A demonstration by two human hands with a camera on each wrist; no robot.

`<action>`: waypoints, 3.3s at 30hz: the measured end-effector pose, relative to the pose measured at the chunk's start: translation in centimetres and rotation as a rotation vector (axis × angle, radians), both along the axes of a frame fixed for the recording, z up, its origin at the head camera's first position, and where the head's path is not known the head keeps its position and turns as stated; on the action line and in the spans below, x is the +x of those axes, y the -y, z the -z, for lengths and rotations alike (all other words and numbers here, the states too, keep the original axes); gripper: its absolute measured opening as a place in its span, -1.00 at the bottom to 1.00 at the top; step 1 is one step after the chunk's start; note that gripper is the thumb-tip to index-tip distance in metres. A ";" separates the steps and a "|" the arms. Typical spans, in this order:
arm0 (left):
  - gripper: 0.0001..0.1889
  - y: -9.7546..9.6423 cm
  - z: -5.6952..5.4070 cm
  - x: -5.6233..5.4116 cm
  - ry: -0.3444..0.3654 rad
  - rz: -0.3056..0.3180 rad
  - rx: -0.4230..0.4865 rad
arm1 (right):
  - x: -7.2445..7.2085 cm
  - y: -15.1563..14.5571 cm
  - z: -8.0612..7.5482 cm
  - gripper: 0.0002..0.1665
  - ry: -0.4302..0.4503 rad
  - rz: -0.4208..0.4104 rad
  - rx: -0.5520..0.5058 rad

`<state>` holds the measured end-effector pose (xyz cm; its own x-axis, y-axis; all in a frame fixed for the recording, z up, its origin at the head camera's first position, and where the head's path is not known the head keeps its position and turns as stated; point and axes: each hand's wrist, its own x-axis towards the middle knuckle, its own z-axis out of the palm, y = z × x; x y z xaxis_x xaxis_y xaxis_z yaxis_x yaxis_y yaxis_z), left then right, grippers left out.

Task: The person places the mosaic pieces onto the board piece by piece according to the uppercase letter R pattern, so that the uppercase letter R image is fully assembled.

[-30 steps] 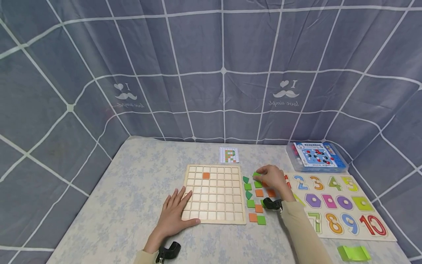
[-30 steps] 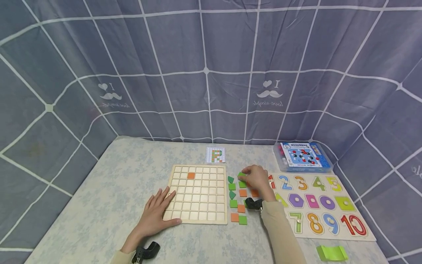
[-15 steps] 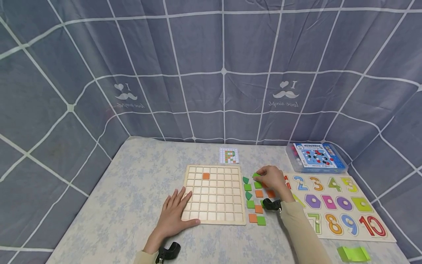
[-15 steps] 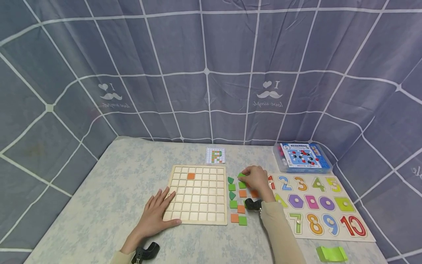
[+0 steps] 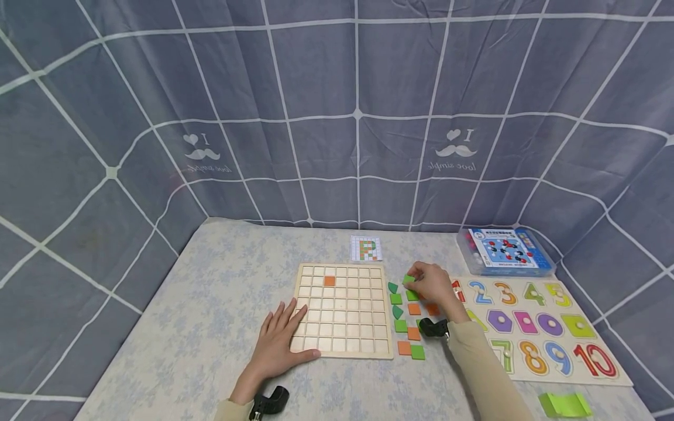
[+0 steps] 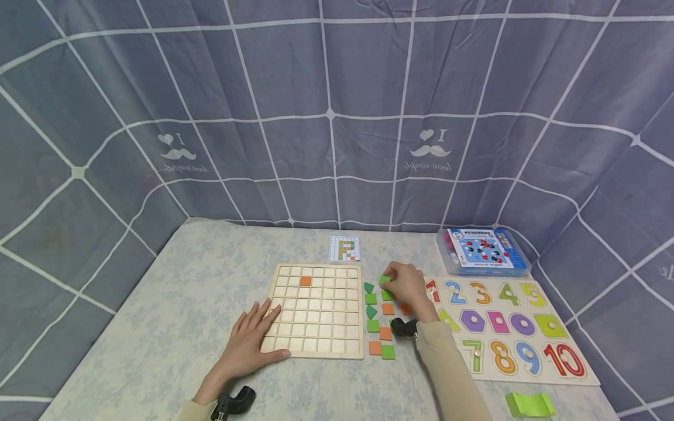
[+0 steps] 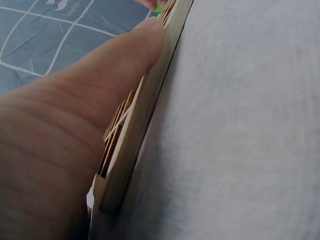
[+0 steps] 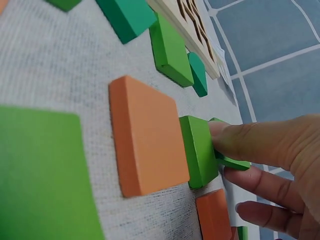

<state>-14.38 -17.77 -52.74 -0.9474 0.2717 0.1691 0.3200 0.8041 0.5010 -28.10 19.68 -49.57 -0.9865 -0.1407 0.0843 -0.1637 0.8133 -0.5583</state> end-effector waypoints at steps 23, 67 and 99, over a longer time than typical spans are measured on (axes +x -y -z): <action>0.04 0.0 0.2 0.0 0.007 -0.005 -0.006 | 0.1 1.5 -0.1 -0.87 0.000 -0.039 -0.330; 0.02 -0.1 -0.2 0.0 0.014 -0.005 -0.013 | -0.6 13.6 0.0 -0.95 0.011 -0.242 -0.263; 0.03 0.0 0.4 0.0 0.001 -0.003 -0.011 | -0.1 13.3 0.0 -0.85 -0.093 -0.289 -0.030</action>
<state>-14.34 -17.78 -53.10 -0.9482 0.2712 0.1652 0.3176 0.8106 0.4920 -28.19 6.42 -49.57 -0.8937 -0.4107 0.1807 -0.4376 0.7090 -0.5530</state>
